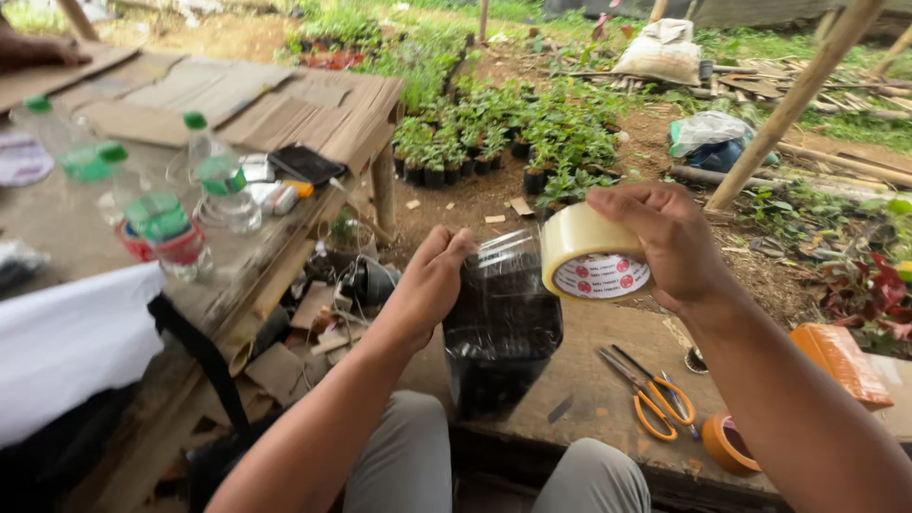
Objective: The person sits at a wooden workbench and wraps a long black rectangular package with clear packing tape. They repeatedly pull tape from a roll, press it onto the package, and smooth it down to secure the wrapping.
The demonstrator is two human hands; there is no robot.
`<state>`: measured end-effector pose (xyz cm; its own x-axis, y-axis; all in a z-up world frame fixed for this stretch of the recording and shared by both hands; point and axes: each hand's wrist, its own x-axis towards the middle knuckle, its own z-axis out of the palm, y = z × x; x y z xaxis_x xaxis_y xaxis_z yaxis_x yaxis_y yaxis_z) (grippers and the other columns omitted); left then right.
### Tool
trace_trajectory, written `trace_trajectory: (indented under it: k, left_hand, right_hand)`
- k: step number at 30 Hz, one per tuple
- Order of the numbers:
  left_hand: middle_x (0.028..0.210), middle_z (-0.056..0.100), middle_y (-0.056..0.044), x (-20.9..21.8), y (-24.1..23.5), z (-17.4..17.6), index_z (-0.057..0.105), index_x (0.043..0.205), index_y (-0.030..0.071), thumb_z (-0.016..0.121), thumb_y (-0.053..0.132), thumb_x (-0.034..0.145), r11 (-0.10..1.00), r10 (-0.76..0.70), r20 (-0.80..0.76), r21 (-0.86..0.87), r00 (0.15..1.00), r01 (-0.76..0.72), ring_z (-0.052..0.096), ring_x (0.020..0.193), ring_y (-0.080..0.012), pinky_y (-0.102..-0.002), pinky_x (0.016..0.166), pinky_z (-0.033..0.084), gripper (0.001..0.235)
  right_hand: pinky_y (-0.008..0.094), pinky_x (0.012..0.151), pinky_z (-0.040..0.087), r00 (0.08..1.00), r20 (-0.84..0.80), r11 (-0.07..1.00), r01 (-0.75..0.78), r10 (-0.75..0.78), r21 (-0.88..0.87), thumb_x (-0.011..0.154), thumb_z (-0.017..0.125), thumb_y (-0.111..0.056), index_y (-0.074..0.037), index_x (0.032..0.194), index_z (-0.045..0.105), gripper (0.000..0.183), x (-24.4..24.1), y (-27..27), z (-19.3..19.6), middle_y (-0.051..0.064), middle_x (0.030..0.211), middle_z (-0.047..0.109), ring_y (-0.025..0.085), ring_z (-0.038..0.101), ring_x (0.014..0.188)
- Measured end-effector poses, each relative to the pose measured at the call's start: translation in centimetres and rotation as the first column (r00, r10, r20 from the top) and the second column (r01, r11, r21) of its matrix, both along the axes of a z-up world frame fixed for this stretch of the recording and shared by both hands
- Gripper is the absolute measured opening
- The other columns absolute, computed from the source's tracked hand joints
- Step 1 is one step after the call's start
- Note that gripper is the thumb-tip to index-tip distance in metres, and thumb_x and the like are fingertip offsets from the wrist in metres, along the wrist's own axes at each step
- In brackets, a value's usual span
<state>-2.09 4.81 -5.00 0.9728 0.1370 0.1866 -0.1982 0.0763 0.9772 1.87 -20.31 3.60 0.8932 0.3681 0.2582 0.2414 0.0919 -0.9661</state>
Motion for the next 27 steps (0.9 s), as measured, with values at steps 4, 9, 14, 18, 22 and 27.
trace_trajectory:
  k: [4, 9, 14, 18, 22, 27]
  left_hand:
    - [0.078, 0.052, -0.014, -1.3, 0.8, -0.6, 0.051, 0.094, 0.001, 0.047, 0.032, 0.108, 0.919, 0.22, 0.201, 0.284, 0.955, -0.272, 0.051, 0.073, -0.025, -0.038, 0.071, 0.046, 0.035]
    - [0.082, 0.062, -0.025, -1.9, 0.2, 1.2, 0.047, 0.096, 0.0, 0.046, 0.033, 0.107, 0.879, 0.179, 0.157, 0.417, 0.971, -0.23, 0.062, 0.076, -0.0388, -0.046, 0.074, 0.049, 0.035]
    - [0.082, 0.064, -0.025, -2.2, -0.7, 1.8, 0.048, 0.097, 0.0, 0.048, 0.032, 0.106, 0.845, 0.185, 0.189, 0.471, 0.964, -0.254, 0.062, 0.078, -0.0421, -0.048, 0.073, 0.048, 0.033]
    - [0.079, 0.063, -0.023, -2.4, -0.5, 1.8, 0.047, 0.095, -0.001, 0.05, 0.032, 0.106, 0.847, 0.178, 0.166, 0.476, 0.97, -0.237, 0.062, 0.072, -0.0384, -0.046, 0.071, 0.048, 0.035]
    - [0.076, 0.06, -0.021, -2.2, 0.1, 1.6, 0.049, 0.094, 0.0, 0.049, 0.032, 0.106, 0.858, 0.174, 0.121, 0.468, 0.977, -0.211, 0.059, 0.069, -0.0314, -0.044, 0.068, 0.048, 0.033]
    - [0.076, 0.057, -0.014, -0.9, 1.1, 0.7, 0.051, 0.095, 0.001, 0.048, 0.031, 0.107, 0.908, 0.106, 0.06, 0.401, 0.993, -0.121, 0.058, 0.071, -0.0233, -0.04, 0.071, 0.05, 0.033]
  right_hand:
    - [0.026, 0.054, 0.052, 0.998, -0.038, 0.999, -0.043, 0.043, -0.015, 0.093, 0.068, -0.024, 0.0, 0.092, 0.073, 0.024, -1.1, 1.4, 1.0, 0.005, 0.072, 0.071, 0.01, 0.064, 0.055]
    - [0.026, 0.038, 0.036, 0.991, 0.114, 0.921, -0.02, 0.069, -0.389, 0.093, 0.068, -0.032, -0.004, 0.077, 0.077, 0.033, -0.6, -0.8, 2.2, 0.003, 0.053, 0.062, 0.007, 0.046, 0.039]
    - [0.027, 0.037, 0.027, 0.978, 0.164, 0.86, -0.027, 0.128, -0.51, 0.091, 0.072, -0.031, -0.002, 0.062, 0.071, 0.041, 0.6, -3.3, 1.9, -0.001, 0.048, 0.053, 0.006, 0.04, 0.039]
    - [0.028, 0.037, 0.026, 0.997, 0.06, 0.893, -0.015, 0.046, -0.449, 0.089, 0.072, -0.029, -0.004, 0.062, 0.071, 0.037, 1.2, -4.1, -1.0, -0.002, 0.048, 0.052, 0.006, 0.04, 0.039]
    - [0.026, 0.04, 0.031, 0.995, -0.046, 0.96, -0.1, 0.091, -0.261, 0.093, 0.072, -0.027, -0.001, 0.068, 0.069, 0.036, 2.9, -4.1, -4.5, -0.002, 0.054, 0.055, 0.005, 0.043, 0.043]
    - [0.026, 0.053, 0.049, 0.962, -0.192, 0.974, -0.17, 0.196, 0.147, 0.091, 0.068, -0.021, -0.002, 0.087, 0.07, 0.019, 3.3, -2.4, -8.6, 0.003, 0.072, 0.068, 0.009, 0.061, 0.057]
